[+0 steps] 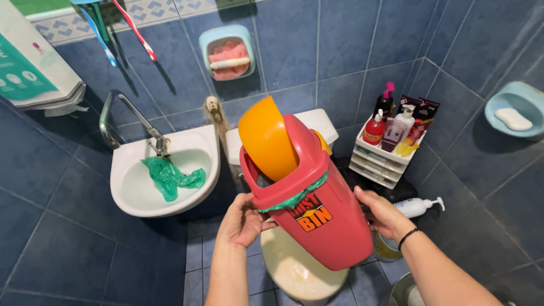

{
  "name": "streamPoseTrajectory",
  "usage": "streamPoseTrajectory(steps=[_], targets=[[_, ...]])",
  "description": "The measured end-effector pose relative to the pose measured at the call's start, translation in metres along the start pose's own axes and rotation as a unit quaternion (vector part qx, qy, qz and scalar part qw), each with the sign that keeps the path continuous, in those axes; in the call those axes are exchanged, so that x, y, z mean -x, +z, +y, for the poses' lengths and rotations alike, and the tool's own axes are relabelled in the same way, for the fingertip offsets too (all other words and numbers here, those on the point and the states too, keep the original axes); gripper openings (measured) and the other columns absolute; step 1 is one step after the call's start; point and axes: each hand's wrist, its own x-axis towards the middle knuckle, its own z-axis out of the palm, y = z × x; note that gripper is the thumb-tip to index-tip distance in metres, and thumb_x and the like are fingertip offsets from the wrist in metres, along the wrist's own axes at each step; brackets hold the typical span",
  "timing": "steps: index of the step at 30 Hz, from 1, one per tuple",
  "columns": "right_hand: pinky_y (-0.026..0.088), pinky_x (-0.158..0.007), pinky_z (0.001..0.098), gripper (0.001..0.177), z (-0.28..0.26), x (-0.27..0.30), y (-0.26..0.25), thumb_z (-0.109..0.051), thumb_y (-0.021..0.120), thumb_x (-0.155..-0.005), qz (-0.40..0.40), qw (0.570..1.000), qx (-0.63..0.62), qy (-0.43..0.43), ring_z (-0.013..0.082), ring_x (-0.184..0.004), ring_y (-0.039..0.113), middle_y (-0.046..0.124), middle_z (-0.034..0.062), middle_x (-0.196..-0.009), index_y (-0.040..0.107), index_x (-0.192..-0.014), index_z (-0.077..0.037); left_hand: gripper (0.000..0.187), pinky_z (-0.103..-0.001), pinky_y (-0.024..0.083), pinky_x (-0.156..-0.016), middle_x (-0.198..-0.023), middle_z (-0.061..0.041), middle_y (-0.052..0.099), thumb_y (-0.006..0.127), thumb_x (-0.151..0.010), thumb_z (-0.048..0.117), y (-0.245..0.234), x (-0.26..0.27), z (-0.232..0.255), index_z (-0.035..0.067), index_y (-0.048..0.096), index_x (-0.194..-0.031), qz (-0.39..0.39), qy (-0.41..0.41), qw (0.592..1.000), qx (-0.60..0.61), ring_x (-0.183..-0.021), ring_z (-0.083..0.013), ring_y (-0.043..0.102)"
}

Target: The person places a red and orange dustbin on a toilet seat and secures a green plastic bag around its rim. They repeatedly adjust the bag and lid, then remove the bag and place it into a nearby bidet.

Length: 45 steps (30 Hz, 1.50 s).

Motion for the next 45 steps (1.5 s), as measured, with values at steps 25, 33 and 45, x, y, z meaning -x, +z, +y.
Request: streamPoseTrajectory(steps=[25, 33, 45], targets=[[0.047, -0.1, 0.0452, 0.055, -0.091, 0.132, 0.068, -0.01, 0.073, -0.071, 0.006, 0.611, 0.448, -0.653, 0.0397, -0.12, 0.054, 0.052, 0.0211, -0.13, 0.063, -0.124, -0.005, 0.041, -0.072, 0.047, -0.094, -0.112, -0.016, 0.073, 0.06, -0.083, 0.03, 0.009, -0.018, -0.01, 0.004, 0.068, -0.115, 0.036, -0.077, 0.996, -0.027, -0.109, -0.0412, 0.067], [0.046, -0.091, 0.0475, 0.054, -0.108, 0.121, 0.092, -0.015, 0.079, -0.069, 0.021, 0.46, 0.566, -0.684, 0.032, -0.1, 0.058, 0.058, 0.009, -0.103, 0.065, -0.121, -0.009, 0.036, -0.075, 0.041, -0.101, -0.104, -0.013, 0.069, 0.063, -0.083, 0.031, 0.003, -0.034, -0.013, 0.003, 0.065, -0.106, 0.06, -0.097, 0.993, -0.027, -0.108, -0.045, 0.066], [0.047, -0.08, 0.0451, 0.038, -0.126, 0.077, 0.072, -0.016, 0.072, -0.073, 0.002, 0.387, 0.604, -0.697, 0.0331, -0.089, 0.055, 0.054, 0.0142, -0.096, 0.058, -0.105, -0.001, 0.055, -0.06, 0.048, -0.093, -0.105, -0.013, 0.059, 0.073, -0.082, 0.05, 0.032, -0.054, -0.024, 0.008, 0.054, -0.113, 0.171, -0.089, 0.973, -0.123, -0.092, -0.0311, 0.062]])
